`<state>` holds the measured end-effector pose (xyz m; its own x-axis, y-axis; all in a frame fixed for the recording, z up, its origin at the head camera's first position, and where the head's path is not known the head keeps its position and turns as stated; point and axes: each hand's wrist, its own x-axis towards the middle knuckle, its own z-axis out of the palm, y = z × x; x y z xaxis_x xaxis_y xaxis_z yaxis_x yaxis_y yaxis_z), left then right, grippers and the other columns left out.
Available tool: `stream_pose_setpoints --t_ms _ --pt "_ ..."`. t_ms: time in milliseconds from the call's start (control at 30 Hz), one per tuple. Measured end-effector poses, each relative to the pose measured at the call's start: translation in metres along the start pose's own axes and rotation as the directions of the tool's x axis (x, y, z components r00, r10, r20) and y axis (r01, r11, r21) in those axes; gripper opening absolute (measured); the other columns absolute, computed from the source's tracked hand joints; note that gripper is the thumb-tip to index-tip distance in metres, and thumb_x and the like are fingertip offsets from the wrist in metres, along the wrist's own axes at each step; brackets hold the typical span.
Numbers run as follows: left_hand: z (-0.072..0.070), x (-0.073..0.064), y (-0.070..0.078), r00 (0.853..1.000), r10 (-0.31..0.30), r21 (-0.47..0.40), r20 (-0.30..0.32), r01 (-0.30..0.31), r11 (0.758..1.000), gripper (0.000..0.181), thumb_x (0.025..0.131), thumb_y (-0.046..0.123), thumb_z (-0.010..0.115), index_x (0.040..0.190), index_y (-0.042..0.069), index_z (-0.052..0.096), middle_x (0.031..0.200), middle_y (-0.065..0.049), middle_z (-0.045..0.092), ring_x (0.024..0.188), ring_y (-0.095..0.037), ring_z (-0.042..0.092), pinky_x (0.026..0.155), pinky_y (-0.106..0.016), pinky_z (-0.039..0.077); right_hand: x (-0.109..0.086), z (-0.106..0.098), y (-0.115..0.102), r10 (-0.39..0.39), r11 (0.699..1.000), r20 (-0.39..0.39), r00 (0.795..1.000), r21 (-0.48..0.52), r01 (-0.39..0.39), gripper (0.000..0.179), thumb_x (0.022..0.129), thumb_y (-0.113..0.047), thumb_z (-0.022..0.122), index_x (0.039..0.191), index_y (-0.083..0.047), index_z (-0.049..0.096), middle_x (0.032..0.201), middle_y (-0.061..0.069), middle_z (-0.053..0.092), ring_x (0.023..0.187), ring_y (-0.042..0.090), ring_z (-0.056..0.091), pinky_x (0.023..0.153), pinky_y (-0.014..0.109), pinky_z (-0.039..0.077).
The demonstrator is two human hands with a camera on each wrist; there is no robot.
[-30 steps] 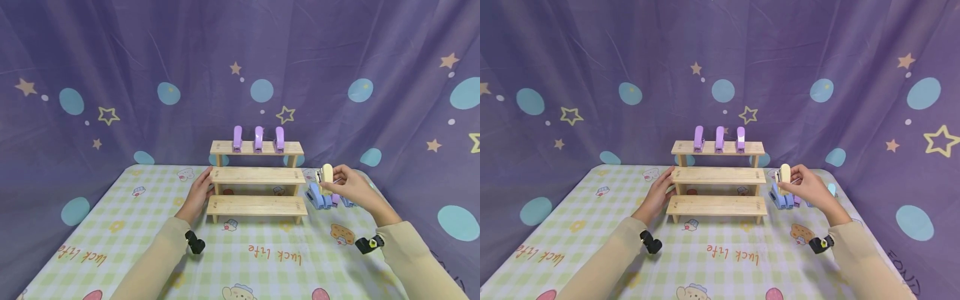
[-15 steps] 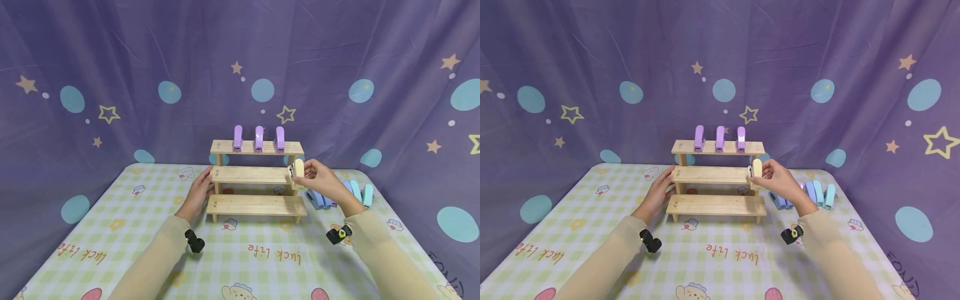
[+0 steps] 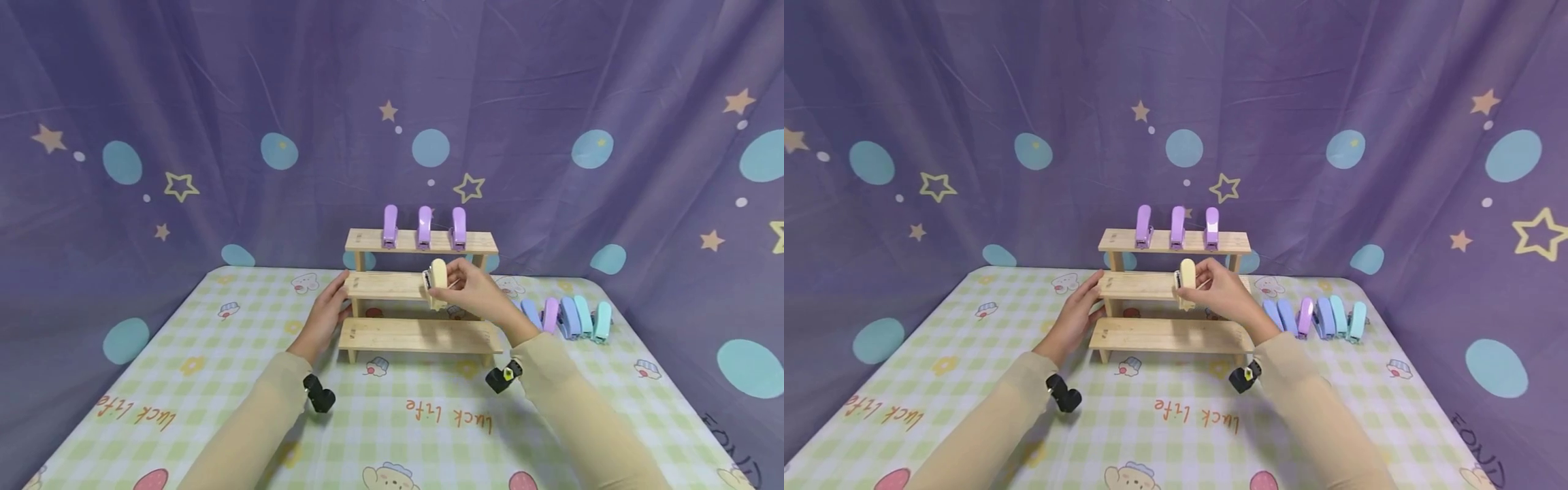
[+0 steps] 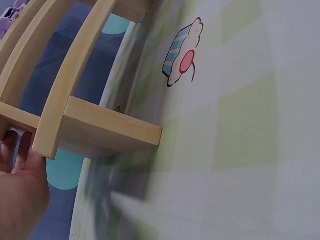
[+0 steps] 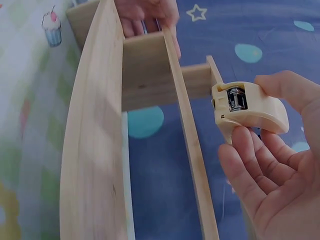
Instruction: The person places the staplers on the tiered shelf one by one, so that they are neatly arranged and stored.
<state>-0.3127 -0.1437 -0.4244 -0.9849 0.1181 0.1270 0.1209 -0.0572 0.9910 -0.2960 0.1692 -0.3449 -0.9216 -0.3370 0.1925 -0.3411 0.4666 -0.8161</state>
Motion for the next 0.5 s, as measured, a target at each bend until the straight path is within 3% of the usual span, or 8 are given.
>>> stream_pose_setpoints --t_ms 267,500 --pt "0.0 0.0 0.0 1.0 0.01 -0.023 -0.008 -0.01 1.0 0.051 0.111 0.028 0.04 0.16 0.02 0.029 0.16 -0.008 0.031 0.14 -0.028 0.037 0.115 -0.047 0.035 0.02 0.03 -0.012 -0.007 1.0 0.001 1.0 0.01 0.006 0.045 0.086 -0.044 0.079 0.111 -0.014 0.057 0.104 0.005 0.061 0.089 0.024 0.058 0.072 0.038 0.051" --pt "0.002 0.001 0.002 1.0 -0.008 -0.046 0.009 0.008 0.999 0.051 0.111 0.026 0.039 0.16 0.02 0.027 0.162 -0.008 0.026 0.142 -0.028 0.033 0.117 -0.046 0.031 0.037 0.056 -0.023 -0.01 0.999 -0.022 1.0 0.034 0.011 0.045 0.085 -0.042 0.08 0.111 -0.014 0.057 0.102 0.003 0.063 0.089 0.022 0.06 0.072 0.036 0.052"
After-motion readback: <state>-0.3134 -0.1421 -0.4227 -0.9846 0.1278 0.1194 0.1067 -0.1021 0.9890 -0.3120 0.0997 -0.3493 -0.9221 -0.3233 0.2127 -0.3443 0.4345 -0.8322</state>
